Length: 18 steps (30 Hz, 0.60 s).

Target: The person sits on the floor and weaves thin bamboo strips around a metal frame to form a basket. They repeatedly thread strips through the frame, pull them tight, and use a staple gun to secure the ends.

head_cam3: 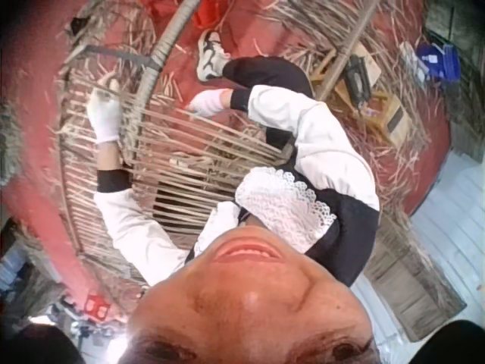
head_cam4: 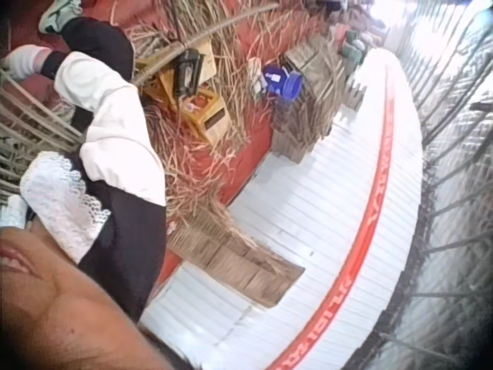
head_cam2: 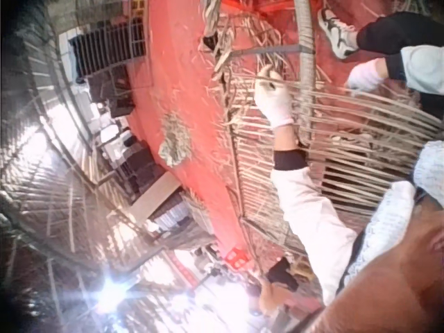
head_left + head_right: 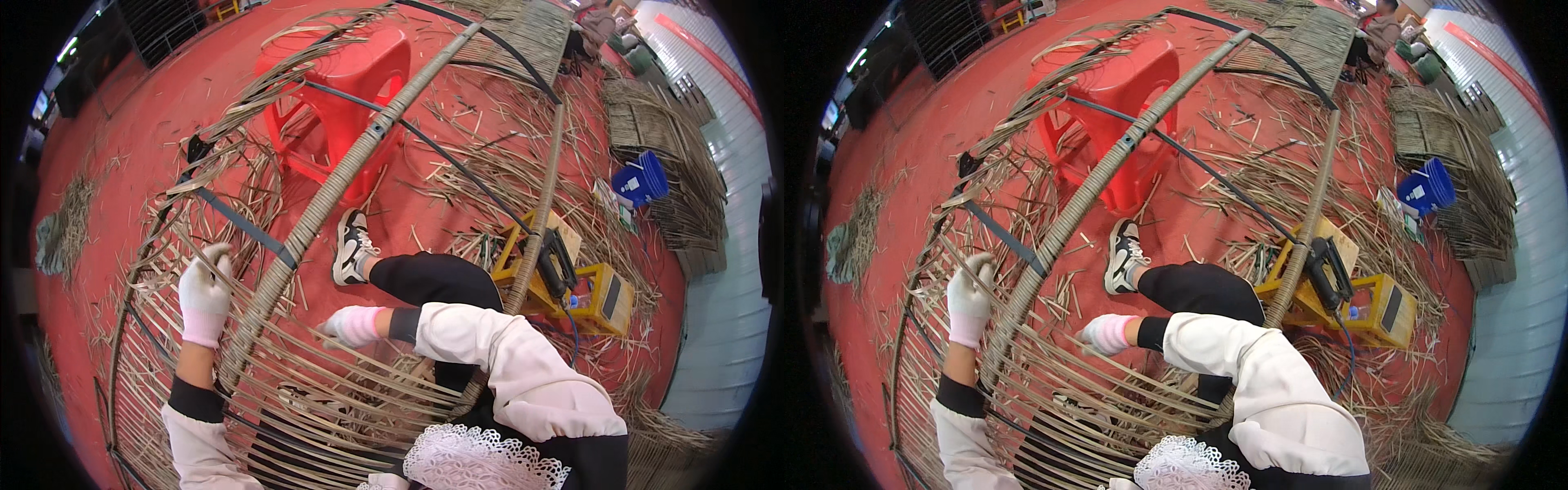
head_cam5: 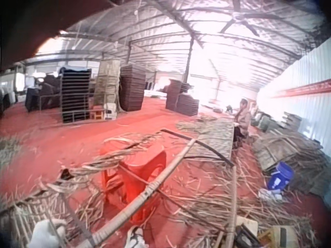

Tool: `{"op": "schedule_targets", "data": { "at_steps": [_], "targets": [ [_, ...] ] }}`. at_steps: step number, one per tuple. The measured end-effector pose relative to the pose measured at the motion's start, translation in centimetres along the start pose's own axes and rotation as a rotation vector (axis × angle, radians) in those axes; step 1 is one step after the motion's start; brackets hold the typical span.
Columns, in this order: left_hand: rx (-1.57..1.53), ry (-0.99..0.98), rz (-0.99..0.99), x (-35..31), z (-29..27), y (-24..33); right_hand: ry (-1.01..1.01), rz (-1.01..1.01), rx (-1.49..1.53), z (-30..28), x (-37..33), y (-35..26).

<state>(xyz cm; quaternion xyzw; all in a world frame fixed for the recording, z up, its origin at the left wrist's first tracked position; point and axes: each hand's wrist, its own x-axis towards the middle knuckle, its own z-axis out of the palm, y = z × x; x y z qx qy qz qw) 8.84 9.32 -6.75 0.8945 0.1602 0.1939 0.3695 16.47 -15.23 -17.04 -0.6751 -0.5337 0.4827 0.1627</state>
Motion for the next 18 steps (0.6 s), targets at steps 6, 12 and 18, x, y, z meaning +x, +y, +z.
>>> {"op": "schedule_targets", "data": {
  "at_steps": [6, 12, 18],
  "targets": [
    [0.352, 0.361, 0.225, 5.1, -1.7, -3.6, 0.073, -0.248, 0.362, 1.2, 5.5, 2.0],
    [0.733, 0.433, 0.120, 6.8, -4.5, -6.5, 0.462, -0.752, -0.319, 2.2, 10.0, 7.4],
    [0.832, 0.586, 0.278, 7.1, -5.2, -6.8, -0.057, -0.319, 0.789, 1.3, 10.9, 10.0]
  ]
}}
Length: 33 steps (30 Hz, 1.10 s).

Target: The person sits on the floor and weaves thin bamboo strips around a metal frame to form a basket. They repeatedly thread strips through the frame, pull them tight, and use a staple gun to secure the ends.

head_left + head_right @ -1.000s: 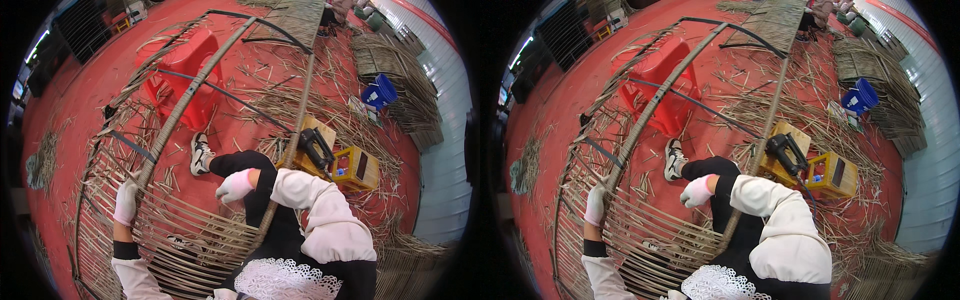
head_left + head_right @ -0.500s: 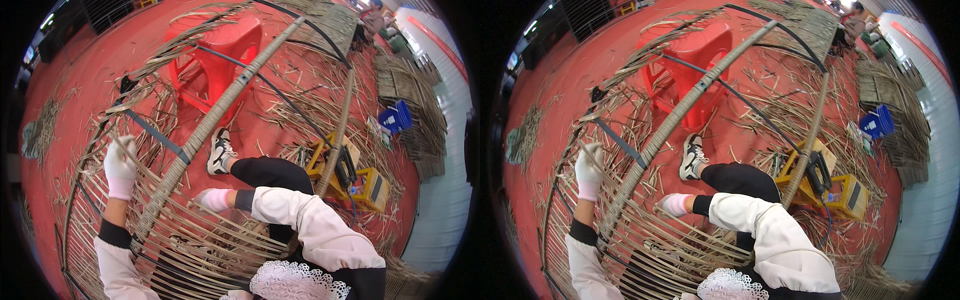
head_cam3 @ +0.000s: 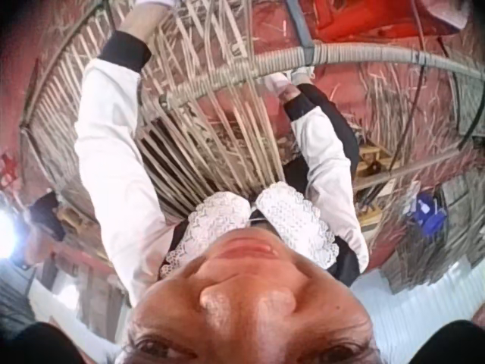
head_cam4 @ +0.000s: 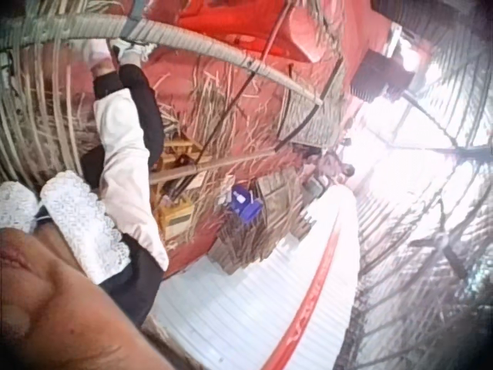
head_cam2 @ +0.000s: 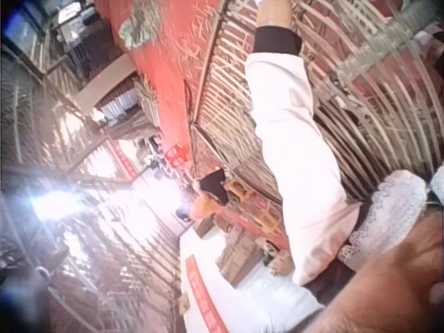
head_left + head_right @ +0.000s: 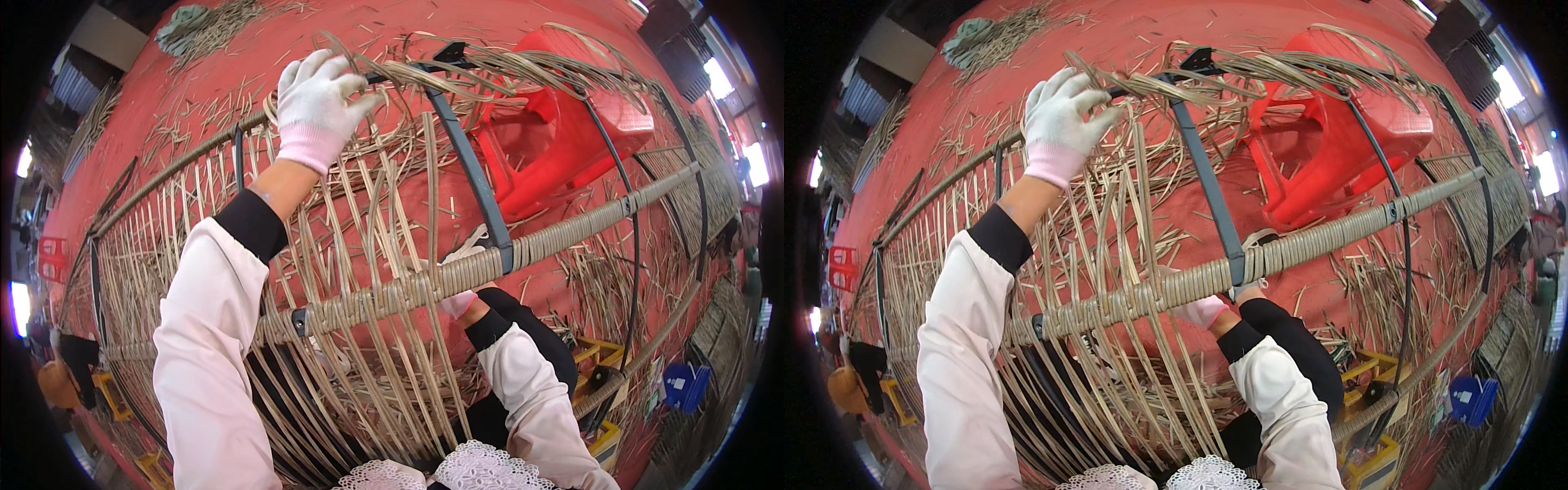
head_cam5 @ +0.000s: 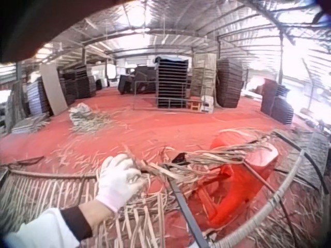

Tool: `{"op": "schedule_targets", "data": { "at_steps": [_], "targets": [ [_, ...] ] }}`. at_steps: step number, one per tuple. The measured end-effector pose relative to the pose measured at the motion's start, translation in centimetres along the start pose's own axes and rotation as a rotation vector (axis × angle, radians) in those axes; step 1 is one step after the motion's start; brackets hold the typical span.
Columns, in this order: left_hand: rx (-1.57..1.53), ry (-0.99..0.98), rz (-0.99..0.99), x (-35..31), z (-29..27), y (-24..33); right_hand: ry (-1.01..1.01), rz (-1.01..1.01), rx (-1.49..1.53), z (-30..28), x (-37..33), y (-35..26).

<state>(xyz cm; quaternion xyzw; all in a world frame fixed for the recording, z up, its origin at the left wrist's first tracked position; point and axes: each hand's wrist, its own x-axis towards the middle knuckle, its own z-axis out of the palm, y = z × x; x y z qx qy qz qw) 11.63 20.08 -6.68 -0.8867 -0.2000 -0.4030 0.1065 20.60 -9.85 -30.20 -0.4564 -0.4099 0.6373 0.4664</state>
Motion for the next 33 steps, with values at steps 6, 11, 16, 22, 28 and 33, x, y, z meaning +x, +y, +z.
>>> {"op": "schedule_targets", "data": {
  "at_steps": [6, 11, 16, 22, 28, 33],
  "targets": [
    [-0.035, -0.200, -0.087, 0.2, -0.3, -2.6, 0.014, 0.126, 0.581, 1.0, 4.2, -2.7],
    [-0.439, -0.341, -0.159, 0.5, 1.7, -3.5, 0.174, 0.093, 0.383, 0.3, 6.9, -7.0],
    [-0.503, -0.503, -0.381, 3.4, 3.1, -5.0, 0.454, -0.268, 0.172, -2.9, 15.8, -12.0],
    [-1.133, -0.824, -0.692, 3.9, 4.4, -9.0, 0.230, -0.644, 0.646, -4.9, 20.7, -17.6],
    [-0.742, -0.929, -0.542, 5.2, 8.6, -10.1, 0.331, -0.720, 0.302, -3.7, 20.3, -18.4],
    [0.129, -0.910, -0.203, 5.3, 6.2, -6.9, 0.346, -0.753, 0.248, -3.1, 20.4, -18.9]
  ]
}}
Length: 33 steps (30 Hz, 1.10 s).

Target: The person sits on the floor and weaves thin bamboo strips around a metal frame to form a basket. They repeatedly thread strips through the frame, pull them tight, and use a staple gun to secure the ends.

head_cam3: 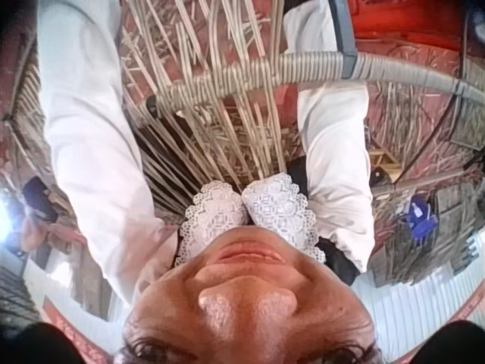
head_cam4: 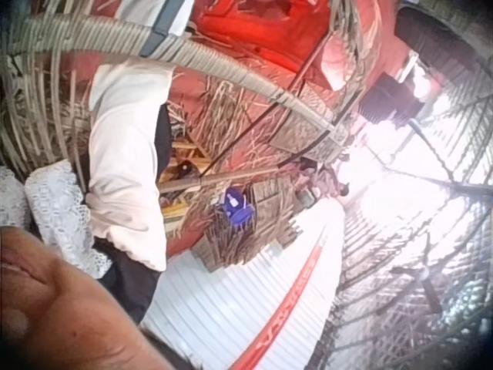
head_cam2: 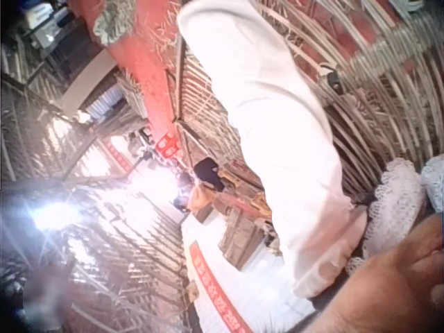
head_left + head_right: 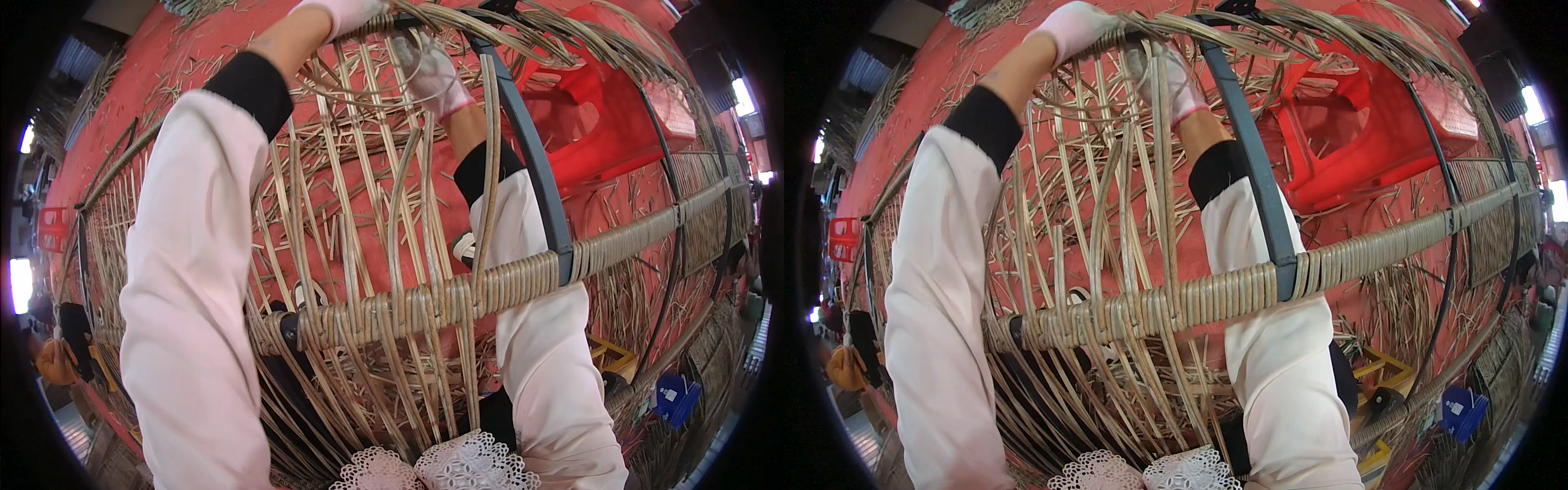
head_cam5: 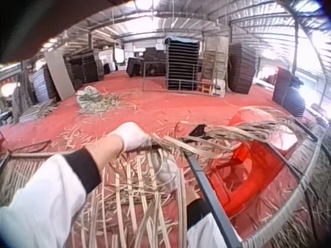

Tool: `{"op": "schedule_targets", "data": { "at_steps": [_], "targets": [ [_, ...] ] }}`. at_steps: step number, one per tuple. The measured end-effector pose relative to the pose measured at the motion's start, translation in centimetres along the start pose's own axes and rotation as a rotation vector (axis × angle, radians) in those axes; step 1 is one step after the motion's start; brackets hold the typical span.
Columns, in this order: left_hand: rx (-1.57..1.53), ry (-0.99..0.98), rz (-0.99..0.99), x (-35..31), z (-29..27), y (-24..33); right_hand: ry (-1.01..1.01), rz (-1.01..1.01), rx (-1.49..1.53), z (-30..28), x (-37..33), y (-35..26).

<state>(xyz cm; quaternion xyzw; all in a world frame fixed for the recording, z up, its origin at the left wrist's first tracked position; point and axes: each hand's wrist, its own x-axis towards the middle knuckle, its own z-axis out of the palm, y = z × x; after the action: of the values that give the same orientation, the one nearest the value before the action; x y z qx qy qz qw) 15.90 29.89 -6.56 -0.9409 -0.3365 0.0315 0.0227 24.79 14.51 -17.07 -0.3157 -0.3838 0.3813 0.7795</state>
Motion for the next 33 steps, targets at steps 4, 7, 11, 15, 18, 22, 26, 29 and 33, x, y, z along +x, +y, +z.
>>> {"op": "schedule_targets", "data": {
  "at_steps": [4, 7, 11, 15, 18, 22, 26, 29, 33],
  "targets": [
    [-0.595, 0.407, 0.419, -4.9, -0.3, 0.6, 0.012, -0.060, -0.083, 0.1, -1.4, -1.1],
    [-0.437, 0.563, 0.600, -6.3, 0.4, 1.4, -0.061, -0.039, -0.342, -0.1, -2.6, -1.6],
    [-0.530, 0.304, 0.197, -4.0, 1.1, 0.6, 0.066, 0.012, -0.103, -0.2, -2.0, -0.8],
    [-0.480, 0.104, 0.493, 1.9, 1.0, -2.2, 0.040, -0.002, -0.113, -0.1, -0.5, -0.1],
    [-0.376, -0.055, 0.431, 3.9, 1.0, -2.7, 0.024, -0.017, -0.136, 0.3, -0.4, -0.4],
    [-0.250, 0.167, 0.088, 0.2, 0.3, -0.2, 0.043, -0.004, -0.220, 1.1, -2.0, -2.0],
    [-0.451, 0.563, 0.518, -5.8, 0.6, 2.1, 0.054, -0.005, -0.367, 2.0, -4.6, -4.5],
    [-0.090, 0.602, 0.448, -6.4, 1.9, 2.6, 0.079, 0.057, -0.494, 1.3, -8.2, -5.0],
    [0.405, 0.679, 0.444, -4.8, 3.3, 2.2, 0.272, 0.094, -0.706, -2.9, -17.2, -0.3]
  ]
}}
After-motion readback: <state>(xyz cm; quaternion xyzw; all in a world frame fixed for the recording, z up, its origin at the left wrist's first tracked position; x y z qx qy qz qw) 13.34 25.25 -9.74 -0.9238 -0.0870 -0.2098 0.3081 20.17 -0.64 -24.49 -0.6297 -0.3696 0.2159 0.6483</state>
